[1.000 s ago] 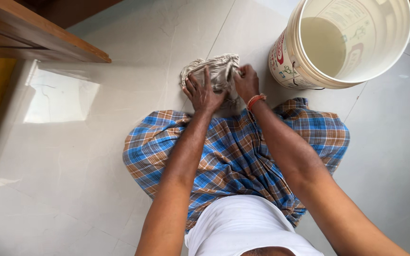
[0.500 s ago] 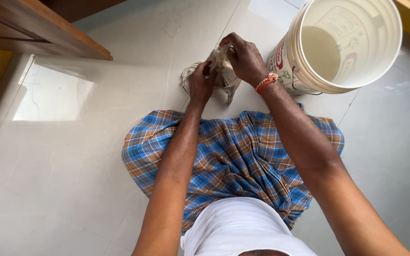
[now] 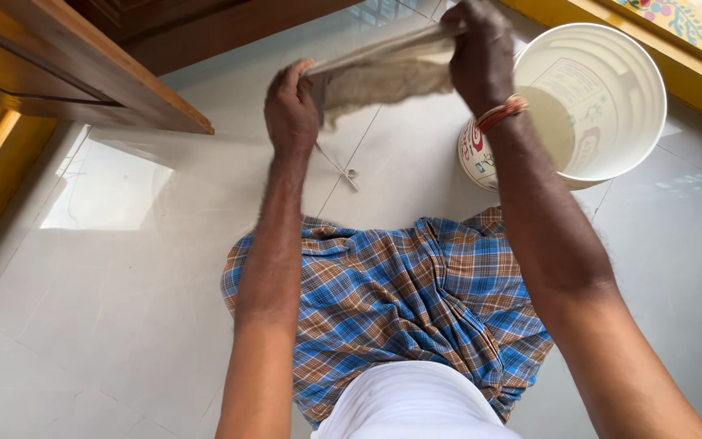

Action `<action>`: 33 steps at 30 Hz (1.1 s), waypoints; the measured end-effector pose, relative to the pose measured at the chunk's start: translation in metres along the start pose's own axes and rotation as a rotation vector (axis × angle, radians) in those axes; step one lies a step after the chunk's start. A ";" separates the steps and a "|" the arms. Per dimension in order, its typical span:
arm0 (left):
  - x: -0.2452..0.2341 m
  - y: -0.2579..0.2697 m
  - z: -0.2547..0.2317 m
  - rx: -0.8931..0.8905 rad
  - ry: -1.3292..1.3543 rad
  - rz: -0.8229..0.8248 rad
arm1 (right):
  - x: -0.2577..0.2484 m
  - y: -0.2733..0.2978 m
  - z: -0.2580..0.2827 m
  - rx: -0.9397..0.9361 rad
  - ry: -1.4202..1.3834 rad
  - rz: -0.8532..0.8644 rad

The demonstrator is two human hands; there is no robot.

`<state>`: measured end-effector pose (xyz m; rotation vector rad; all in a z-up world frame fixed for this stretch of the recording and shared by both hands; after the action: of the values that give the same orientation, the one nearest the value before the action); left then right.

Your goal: The person sits cross-legged on a tiled floor and wipes the surface with a cloth. They repeatedly dip the cloth into a white bucket of water, wring it out, and continue wiping the floor in front of them.

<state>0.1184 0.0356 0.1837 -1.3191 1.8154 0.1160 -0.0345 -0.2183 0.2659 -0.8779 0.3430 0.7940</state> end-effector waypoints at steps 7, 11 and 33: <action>-0.031 0.031 -0.018 0.026 -0.086 0.213 | -0.010 0.042 -0.005 0.058 -0.035 0.188; -0.008 0.093 0.000 -0.202 -0.186 1.002 | 0.042 0.130 -0.041 0.074 0.681 1.109; 0.136 0.147 0.057 -0.165 -0.724 0.830 | 0.172 0.239 -0.072 0.706 0.384 0.611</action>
<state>0.0235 0.0300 -0.0009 -0.4253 1.5916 1.0584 -0.0928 -0.1023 -0.0077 -0.2344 1.1902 0.9622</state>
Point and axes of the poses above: each hand's wrist, its own y-axis away from the middle knuckle, its own x-axis out of the palm, z = x × y, the point moved 3 cm from there along -y, towards the middle knuckle, and after that the axes turned 14 degrees about -y, right-handed, at the moved point
